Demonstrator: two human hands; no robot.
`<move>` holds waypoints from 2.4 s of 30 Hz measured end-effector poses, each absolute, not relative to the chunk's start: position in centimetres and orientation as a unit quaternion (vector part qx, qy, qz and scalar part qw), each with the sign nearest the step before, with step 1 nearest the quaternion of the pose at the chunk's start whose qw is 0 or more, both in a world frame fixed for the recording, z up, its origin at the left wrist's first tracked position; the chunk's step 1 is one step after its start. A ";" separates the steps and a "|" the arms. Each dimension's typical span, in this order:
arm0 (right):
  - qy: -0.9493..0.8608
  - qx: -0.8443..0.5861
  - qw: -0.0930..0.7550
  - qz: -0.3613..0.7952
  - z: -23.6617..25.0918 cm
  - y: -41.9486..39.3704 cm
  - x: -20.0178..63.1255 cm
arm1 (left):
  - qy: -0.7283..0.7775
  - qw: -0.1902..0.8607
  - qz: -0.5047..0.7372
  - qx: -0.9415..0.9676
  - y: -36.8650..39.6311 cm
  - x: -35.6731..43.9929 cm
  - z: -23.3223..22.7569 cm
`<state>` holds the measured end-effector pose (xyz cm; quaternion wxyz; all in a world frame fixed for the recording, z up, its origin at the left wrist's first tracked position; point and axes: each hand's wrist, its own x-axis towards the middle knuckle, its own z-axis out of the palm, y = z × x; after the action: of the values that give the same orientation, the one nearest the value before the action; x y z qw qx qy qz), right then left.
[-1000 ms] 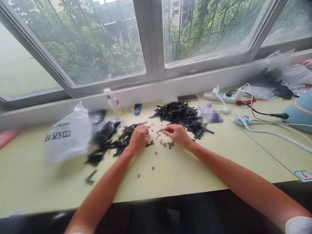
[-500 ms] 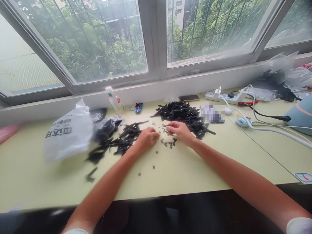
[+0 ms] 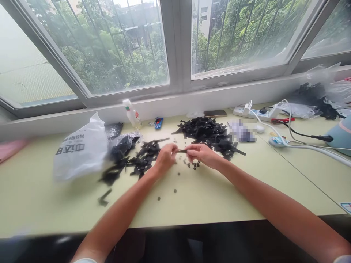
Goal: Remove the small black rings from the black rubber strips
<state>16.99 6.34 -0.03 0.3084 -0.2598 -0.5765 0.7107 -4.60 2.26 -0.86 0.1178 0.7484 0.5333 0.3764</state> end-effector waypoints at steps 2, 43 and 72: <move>-0.596 -0.257 0.308 0.695 0.4 5.9 16.8 | 0.522 0.196 0.435 0.706 2.1 -4.2 -0.7; -0.648 -0.335 0.391 0.561 -0.1 5.3 16.1 | 0.476 0.376 0.503 0.616 1.6 -2.6 0.0; -0.674 -0.358 0.371 0.530 0.0 5.0 16.3 | 0.488 0.365 0.455 0.650 1.7 -2.9 -0.2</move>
<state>16.31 5.05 -0.04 0.3710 -0.3582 -0.6735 0.5296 -2.93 1.69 -0.23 0.3647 0.6497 0.4876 0.4552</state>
